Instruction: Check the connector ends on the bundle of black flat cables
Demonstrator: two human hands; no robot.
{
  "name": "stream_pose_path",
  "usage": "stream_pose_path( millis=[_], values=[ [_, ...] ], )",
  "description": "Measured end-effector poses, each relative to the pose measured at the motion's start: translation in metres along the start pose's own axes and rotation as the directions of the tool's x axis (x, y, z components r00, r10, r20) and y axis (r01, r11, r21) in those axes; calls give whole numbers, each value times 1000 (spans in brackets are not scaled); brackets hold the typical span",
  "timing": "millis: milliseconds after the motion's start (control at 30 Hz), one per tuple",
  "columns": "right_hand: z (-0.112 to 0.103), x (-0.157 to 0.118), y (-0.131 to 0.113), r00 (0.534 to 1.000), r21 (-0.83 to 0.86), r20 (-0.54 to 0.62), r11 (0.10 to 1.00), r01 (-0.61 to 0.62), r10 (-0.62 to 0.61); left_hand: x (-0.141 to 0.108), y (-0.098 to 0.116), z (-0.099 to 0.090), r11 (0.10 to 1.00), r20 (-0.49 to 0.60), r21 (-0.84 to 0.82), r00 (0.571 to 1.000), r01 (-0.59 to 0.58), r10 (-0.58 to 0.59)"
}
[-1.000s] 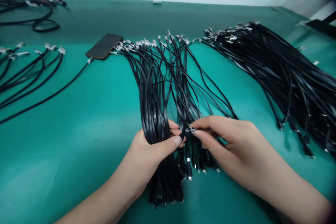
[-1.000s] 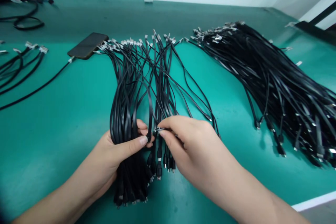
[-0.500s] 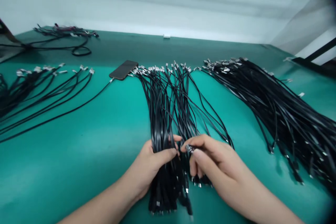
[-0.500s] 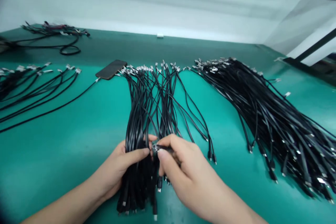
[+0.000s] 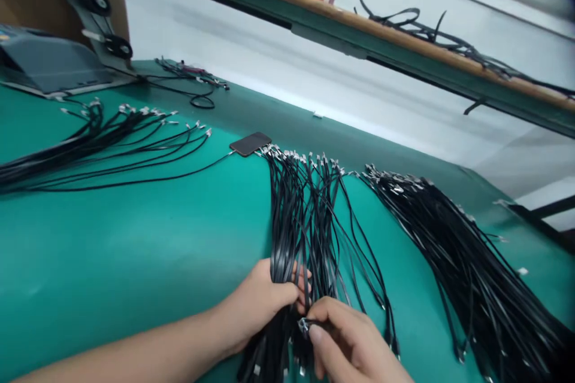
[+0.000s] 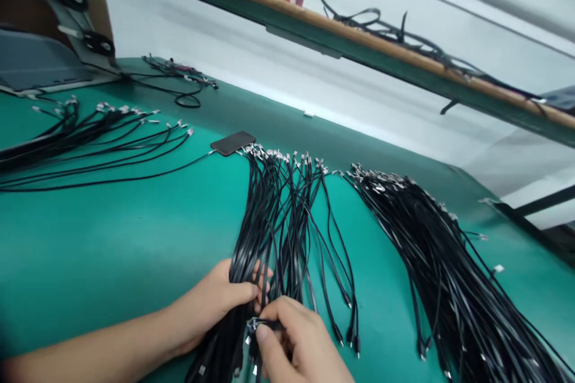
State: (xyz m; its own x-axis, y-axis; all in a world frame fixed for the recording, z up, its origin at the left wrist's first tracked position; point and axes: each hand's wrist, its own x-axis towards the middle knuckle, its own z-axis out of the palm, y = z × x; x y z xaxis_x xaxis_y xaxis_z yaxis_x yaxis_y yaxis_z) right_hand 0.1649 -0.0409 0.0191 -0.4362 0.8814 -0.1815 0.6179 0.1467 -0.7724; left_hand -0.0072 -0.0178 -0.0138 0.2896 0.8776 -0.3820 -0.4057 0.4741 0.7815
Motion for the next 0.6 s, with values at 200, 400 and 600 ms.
stream_pose_path(
  millis=[200,400,600],
  values=[
    [-1,9,9,958,128,-284,989,72,-33,4,-3,-8,998,117,44,992,43,-48],
    [4,13,10,934,172,-352,978,122,-54,8,1,-16,989,336,124,935,75,-113],
    [4,15,16,895,168,-439,971,168,-79,10,-3,-16,988,306,102,941,116,-142]
  ],
)
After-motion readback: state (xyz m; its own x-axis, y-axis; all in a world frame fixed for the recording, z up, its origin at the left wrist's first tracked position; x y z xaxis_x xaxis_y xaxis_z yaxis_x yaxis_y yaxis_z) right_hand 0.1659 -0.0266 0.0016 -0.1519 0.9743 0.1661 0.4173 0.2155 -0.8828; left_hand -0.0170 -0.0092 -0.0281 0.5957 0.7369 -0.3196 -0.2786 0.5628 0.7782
